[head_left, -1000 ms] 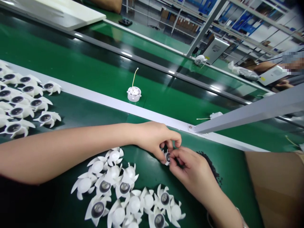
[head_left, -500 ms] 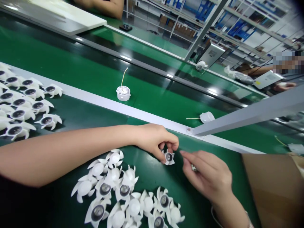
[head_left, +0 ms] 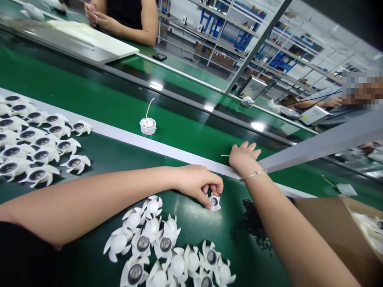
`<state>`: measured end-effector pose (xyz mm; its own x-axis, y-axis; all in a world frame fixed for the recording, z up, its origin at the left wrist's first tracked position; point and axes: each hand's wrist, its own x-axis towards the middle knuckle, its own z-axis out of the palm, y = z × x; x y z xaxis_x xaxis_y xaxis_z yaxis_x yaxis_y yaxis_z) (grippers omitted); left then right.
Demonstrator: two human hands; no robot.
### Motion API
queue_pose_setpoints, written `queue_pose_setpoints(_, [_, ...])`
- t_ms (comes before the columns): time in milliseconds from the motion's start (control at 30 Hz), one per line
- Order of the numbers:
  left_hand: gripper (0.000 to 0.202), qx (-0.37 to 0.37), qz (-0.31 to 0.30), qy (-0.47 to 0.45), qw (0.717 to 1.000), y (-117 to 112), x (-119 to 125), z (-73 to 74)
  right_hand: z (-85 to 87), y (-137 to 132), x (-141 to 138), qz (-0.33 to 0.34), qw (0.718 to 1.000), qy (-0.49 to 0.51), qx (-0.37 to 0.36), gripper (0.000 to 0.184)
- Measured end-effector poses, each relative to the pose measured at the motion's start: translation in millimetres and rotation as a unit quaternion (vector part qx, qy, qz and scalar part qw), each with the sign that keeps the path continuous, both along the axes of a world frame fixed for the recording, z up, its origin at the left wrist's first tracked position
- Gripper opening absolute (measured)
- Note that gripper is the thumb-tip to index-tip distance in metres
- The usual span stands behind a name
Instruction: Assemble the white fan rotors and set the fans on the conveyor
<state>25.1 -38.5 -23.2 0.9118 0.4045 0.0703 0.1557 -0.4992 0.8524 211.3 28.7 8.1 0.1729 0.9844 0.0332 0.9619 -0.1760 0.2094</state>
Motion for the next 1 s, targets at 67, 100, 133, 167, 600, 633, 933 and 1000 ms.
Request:
queue_pose_setpoints(67, [0.042, -0.016, -0.001, -0.005, 1.0, 0, 0, -1.2, 2.9, 7, 0, -0.009, 1.0, 0.015, -0.006, 0.041])
queue_pose_setpoints(100, [0.043, -0.022, 0.0, -0.007, 1.0, 0, -1, -1.6, 6.7, 3, 2, 0.007, 1.0, 0.028, -0.008, 0.035])
queue_pose_setpoints(133, [0.044, -0.024, 0.002, -0.009, 1.0, 0, -1, -1.7, 11.7, -5, 4, 0.034, 0.998, 0.046, -0.007, 0.029])
queue_pose_setpoints(167, [0.046, -0.02, 0.004, -0.012, 1.0, 0, -1, -1.5, 17.7, -18, 8, 0.071, 0.995, 0.072, 0.002, 0.024])
queue_pose_setpoints(600, [0.044, -0.161, 0.079, -0.078, 0.981, 9, -1, 0.6, 4.2, -172, 44, 0.372, 0.824, 0.427, 0.027, 0.022])
queue_pose_setpoints(633, [0.045, -0.153, 0.08, -0.065, 0.983, 8, -1, 1.3, 2.4, -171, 41, 0.379, 0.826, 0.416, 0.018, 0.024])
queue_pose_setpoints(933, [0.04, -0.1, 0.066, 0.033, 0.992, 13, 4, 12.3, -8.1, -166, 37, 0.326, 0.854, 0.406, 0.012, 0.021])
queue_pose_setpoints(1000, [0.042, -0.108, 0.081, 0.036, 0.99, 13, 4, 12.3, -4.8, -165, 39, 0.329, 0.846, 0.42, -0.004, 0.022])
